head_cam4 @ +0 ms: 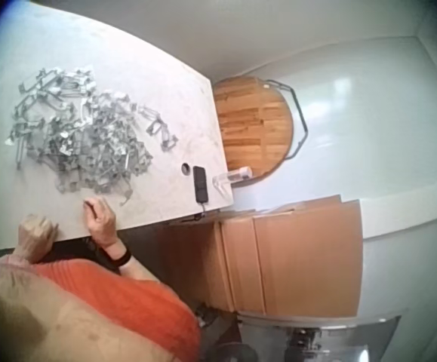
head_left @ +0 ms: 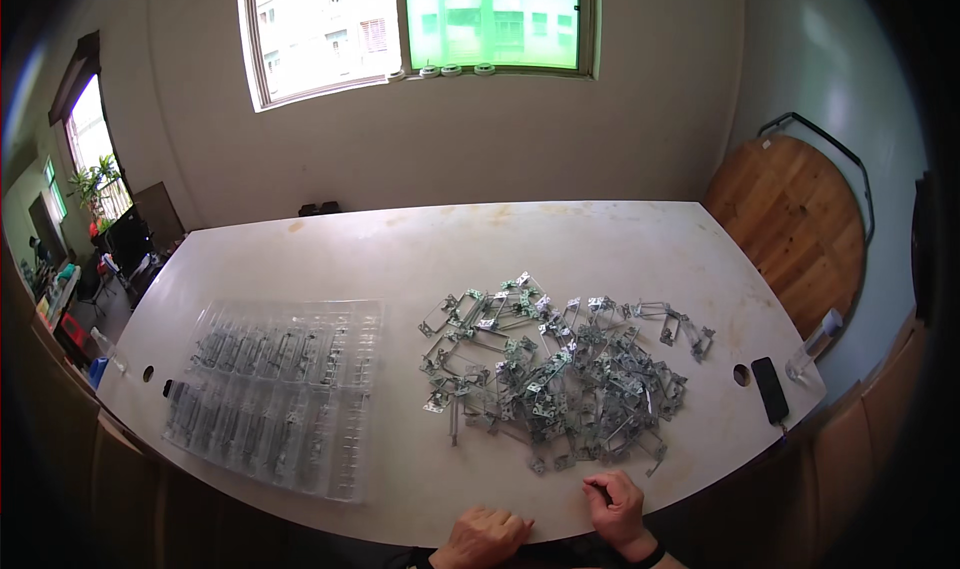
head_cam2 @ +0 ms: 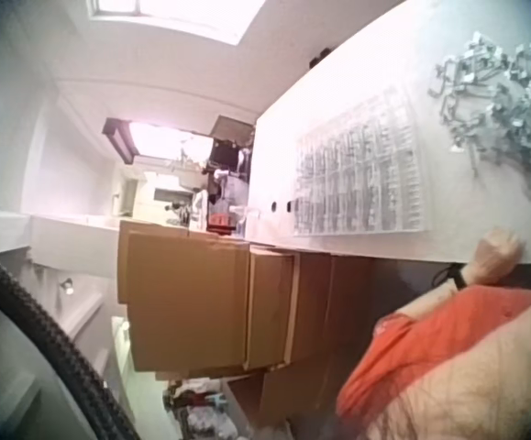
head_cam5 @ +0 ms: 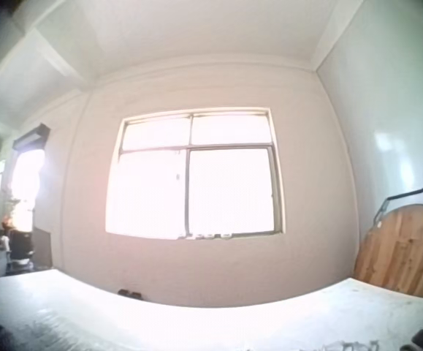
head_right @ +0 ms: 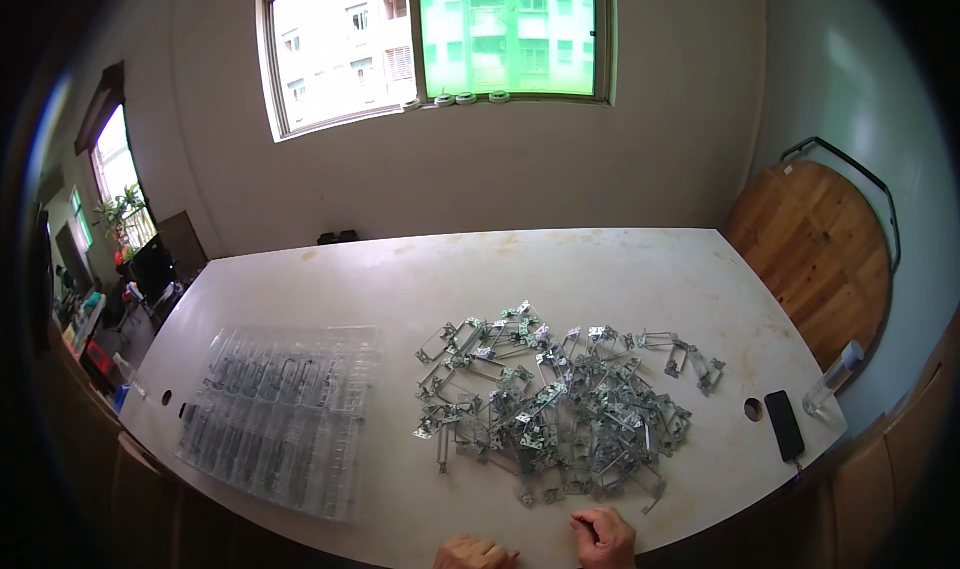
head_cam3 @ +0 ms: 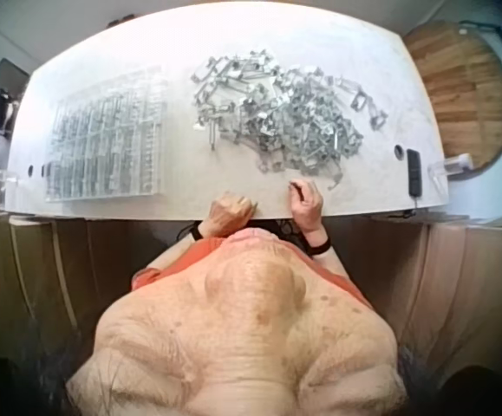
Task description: The person assembles small metal brackets by hand, picking up individual components from a pile on a white table and snapping them together. The person places the assembled units into a clear plastic organizer tray. The task involves repetitive picking, aligning, and snapping of metal parts.
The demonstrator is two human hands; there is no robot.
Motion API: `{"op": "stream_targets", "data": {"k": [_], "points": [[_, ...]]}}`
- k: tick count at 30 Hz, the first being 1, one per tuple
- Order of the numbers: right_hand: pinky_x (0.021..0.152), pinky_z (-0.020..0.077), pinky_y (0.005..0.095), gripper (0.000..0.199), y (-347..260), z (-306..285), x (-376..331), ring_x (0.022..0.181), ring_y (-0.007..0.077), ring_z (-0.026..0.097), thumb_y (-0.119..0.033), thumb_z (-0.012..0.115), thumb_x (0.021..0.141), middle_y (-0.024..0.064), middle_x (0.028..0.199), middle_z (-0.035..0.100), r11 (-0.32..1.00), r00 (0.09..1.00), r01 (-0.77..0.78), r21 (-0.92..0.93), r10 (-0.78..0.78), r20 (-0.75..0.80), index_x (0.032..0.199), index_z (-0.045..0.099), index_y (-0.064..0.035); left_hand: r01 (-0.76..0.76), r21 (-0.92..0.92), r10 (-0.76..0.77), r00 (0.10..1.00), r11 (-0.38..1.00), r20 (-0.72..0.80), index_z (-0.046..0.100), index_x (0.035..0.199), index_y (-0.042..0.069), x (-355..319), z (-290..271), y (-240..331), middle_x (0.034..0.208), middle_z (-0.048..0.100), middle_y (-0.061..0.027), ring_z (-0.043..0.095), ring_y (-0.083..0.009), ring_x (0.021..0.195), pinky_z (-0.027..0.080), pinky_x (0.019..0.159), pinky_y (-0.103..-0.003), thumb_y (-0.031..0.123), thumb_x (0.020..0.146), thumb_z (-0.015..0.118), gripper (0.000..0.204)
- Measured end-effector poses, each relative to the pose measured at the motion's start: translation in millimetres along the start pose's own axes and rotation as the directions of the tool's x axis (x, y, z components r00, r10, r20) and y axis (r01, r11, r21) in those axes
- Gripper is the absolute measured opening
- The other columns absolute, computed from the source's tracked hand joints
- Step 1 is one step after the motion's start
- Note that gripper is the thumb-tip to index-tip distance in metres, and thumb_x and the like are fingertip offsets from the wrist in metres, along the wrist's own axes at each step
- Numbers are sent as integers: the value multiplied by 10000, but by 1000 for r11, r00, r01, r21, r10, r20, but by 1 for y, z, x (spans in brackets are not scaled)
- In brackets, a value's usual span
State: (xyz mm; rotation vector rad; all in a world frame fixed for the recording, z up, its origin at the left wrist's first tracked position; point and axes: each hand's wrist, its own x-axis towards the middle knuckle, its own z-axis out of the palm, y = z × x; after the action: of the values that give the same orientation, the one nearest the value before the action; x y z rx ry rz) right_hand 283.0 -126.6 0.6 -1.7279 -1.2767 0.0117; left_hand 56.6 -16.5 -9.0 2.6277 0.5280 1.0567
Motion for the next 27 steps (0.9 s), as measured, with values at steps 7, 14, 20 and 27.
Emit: {"op": "stream_targets", "data": {"k": [7, 14, 20, 27], "points": [[725, 596, 388, 204, -2, -3, 1, 840, 309, 751, 5, 867, 893, 124, 975, 763, 1000, 1000, 15, -17, -15, 24, 1056, 769, -68, -10, -27, 10, 1000, 1000, -1, 563, 742, 133, 3, -2, 0, 650, 575, -87, 611, -300, 559, 515, 575, -446, 214, 982, 812, 355], [675, 580, 371, 200, -5, -5, 1, 772, 284, 738, 0, 895, 869, 112, 948, 760, 999, 998, 36, -13, -35, 51, 1009, 775, -78, -18, -45, 16, 999, 999, -31, 571, 742, 138, 2, 0, -1, 647, 578, -80, 617, -292, 554, 513, 558, -443, 208, 980, 813, 347], [667, 580, 368, 198, -1, -3, 1, 768, 281, 743, -3, 900, 865, 114, 942, 762, 998, 997, 66, -17, -65, 47, 999, 774, -75, -15, -33, 14, 999, 999, -45, 590, 737, 140, 0, 3, -3, 640, 587, -82, 621, -296, 541, 511, 541, -451, 232, 964, 816, 333], [692, 593, 374, 179, -1, -1, 2, 791, 298, 752, -6, 891, 877, 121, 949, 769, 997, 997, 77, -1, -77, 24, 997, 773, -67, -26, -24, 26, 999, 999, -27, 609, 749, 148, -3, 6, -5, 656, 597, -81, 630, -287, 552, 513, 548, -455, 225, 956, 791, 286]]}}
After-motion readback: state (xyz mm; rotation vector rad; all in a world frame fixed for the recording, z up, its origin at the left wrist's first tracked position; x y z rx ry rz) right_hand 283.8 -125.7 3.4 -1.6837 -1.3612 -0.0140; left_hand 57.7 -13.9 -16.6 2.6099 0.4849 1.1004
